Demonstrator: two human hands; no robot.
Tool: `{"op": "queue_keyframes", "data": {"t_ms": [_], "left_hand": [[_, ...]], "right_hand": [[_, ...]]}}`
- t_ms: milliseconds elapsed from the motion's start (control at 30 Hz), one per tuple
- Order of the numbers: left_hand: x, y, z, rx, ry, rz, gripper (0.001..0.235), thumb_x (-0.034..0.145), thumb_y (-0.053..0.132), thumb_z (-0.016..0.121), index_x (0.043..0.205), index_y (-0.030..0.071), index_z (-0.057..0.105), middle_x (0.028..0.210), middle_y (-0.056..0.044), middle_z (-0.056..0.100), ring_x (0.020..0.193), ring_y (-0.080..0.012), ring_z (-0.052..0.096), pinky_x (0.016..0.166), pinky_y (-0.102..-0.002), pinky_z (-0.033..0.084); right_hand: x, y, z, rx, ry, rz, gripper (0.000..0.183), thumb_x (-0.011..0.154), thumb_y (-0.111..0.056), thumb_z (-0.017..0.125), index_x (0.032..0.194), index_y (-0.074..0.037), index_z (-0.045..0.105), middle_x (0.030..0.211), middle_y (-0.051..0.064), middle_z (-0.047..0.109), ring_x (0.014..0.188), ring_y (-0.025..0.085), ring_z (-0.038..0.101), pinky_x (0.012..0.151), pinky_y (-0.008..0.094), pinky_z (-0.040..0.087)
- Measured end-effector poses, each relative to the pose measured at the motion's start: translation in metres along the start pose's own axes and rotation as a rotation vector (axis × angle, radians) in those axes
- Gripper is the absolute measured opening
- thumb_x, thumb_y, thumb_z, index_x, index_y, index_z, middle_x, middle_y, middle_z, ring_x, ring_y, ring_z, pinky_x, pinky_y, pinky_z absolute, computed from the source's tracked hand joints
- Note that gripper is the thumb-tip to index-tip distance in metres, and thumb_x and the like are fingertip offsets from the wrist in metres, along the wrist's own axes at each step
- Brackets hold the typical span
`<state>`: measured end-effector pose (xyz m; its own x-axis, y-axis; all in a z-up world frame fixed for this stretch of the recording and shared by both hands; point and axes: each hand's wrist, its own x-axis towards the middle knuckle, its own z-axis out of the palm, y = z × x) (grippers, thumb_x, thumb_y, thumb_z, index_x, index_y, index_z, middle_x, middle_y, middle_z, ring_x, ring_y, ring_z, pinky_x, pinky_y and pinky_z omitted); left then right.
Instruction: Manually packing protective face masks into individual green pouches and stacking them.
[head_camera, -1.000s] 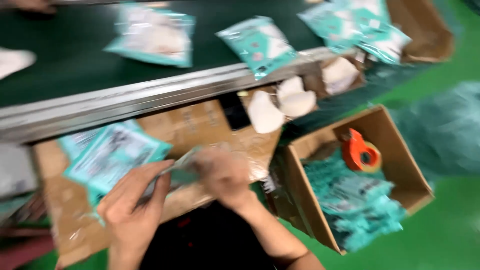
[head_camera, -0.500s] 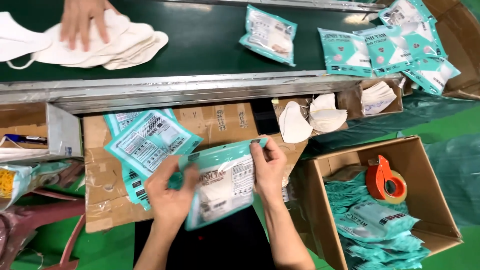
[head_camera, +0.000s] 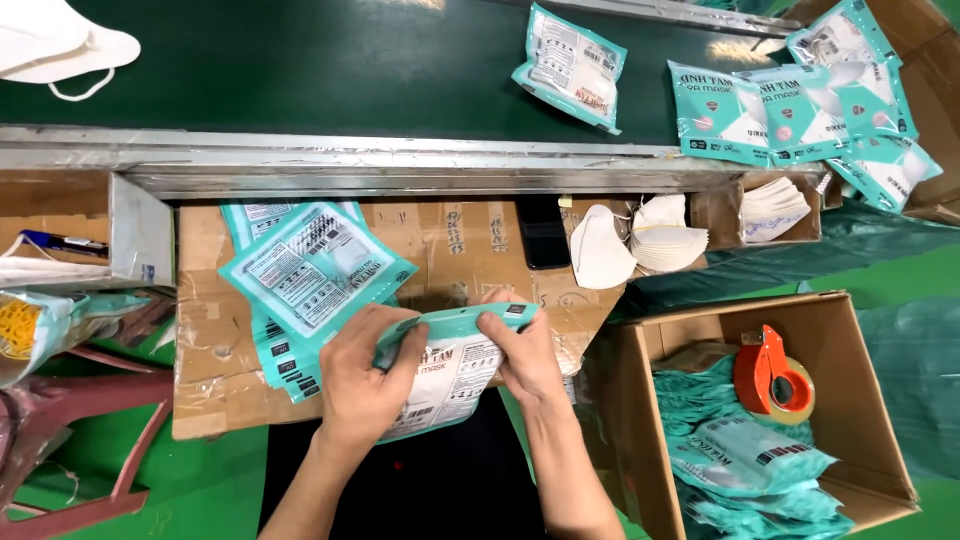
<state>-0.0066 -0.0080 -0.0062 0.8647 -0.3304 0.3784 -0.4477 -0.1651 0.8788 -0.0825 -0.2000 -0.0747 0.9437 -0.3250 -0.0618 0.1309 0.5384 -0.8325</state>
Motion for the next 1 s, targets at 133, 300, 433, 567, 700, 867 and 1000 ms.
{"op": "queue_keyframes", "data": {"t_ms": [133,300,433,567,700,867,1000], "left_hand": [[0.001,0.003,-0.002,-0.097,-0.068,-0.145,0.012,0.082,0.008,0.077,0.092,0.003,0.073,0.084,-0.008,0.075,0.074,-0.0234,0.074,0.068,-0.034,0.056],[-0.002,0.002,-0.003,-0.066,-0.146,-0.053,0.009,0.083,0.006,0.075,0.089,0.003,0.07,0.085,-0.01,0.072,0.078,-0.0284,0.07,0.07,-0.039,0.054],[-0.004,0.005,-0.005,0.079,-0.206,0.288,0.014,0.084,0.005,0.075,0.09,0.001,0.064,0.088,-0.011,0.066,0.083,-0.0317,0.064,0.073,-0.042,0.052],[-0.005,0.011,-0.01,0.124,-0.238,0.389,0.016,0.083,0.006,0.075,0.089,0.002,0.061,0.088,-0.011,0.066,0.083,-0.0322,0.064,0.073,-0.043,0.052],[-0.008,0.007,-0.011,0.095,-0.264,0.378,0.014,0.083,0.008,0.075,0.088,0.003,0.063,0.088,-0.01,0.067,0.084,-0.032,0.066,0.074,-0.042,0.053],[-0.021,-0.012,-0.033,-0.136,-0.126,0.04,0.018,0.077,0.007,0.078,0.092,0.001,0.069,0.09,-0.006,0.07,0.084,-0.0194,0.068,0.076,-0.033,0.055],[-0.021,-0.029,-0.036,-0.287,0.105,-0.219,0.017,0.087,0.01,0.074,0.1,-0.001,0.07,0.092,-0.005,0.07,0.085,-0.0118,0.065,0.078,-0.028,0.053]], "right_hand": [[-0.007,-0.024,0.015,-0.299,0.006,-0.102,0.007,0.089,0.001,0.074,0.09,0.002,0.068,0.095,0.009,0.067,0.087,0.016,0.062,0.077,0.03,0.049],[-0.017,-0.071,0.053,-0.973,-0.162,-0.301,0.012,0.081,-0.001,0.075,0.093,-0.002,0.074,0.094,0.006,0.071,0.093,0.018,0.067,0.084,0.033,0.052],[-0.024,-0.07,0.052,-1.173,-0.235,-0.371,0.011,0.081,-0.004,0.078,0.091,-0.004,0.074,0.089,0.005,0.07,0.089,0.022,0.065,0.084,0.036,0.05],[-0.032,-0.069,0.056,-1.102,-0.25,-0.341,0.012,0.081,-0.003,0.075,0.093,-0.003,0.072,0.091,0.006,0.069,0.09,0.022,0.066,0.082,0.034,0.051],[-0.036,-0.064,0.051,-1.042,-0.265,-0.288,0.01,0.084,-0.004,0.074,0.093,-0.002,0.07,0.092,0.007,0.069,0.089,0.02,0.066,0.081,0.032,0.052],[-0.031,-0.064,-0.003,-1.076,-0.08,-0.151,0.006,0.087,-0.005,0.075,0.093,-0.002,0.075,0.091,0.005,0.073,0.089,0.016,0.07,0.082,0.03,0.054],[-0.018,-0.062,-0.016,-0.921,0.104,-0.128,0.011,0.092,-0.006,0.071,0.101,-0.002,0.075,0.098,0.003,0.076,0.093,0.013,0.069,0.086,0.031,0.055]]}}
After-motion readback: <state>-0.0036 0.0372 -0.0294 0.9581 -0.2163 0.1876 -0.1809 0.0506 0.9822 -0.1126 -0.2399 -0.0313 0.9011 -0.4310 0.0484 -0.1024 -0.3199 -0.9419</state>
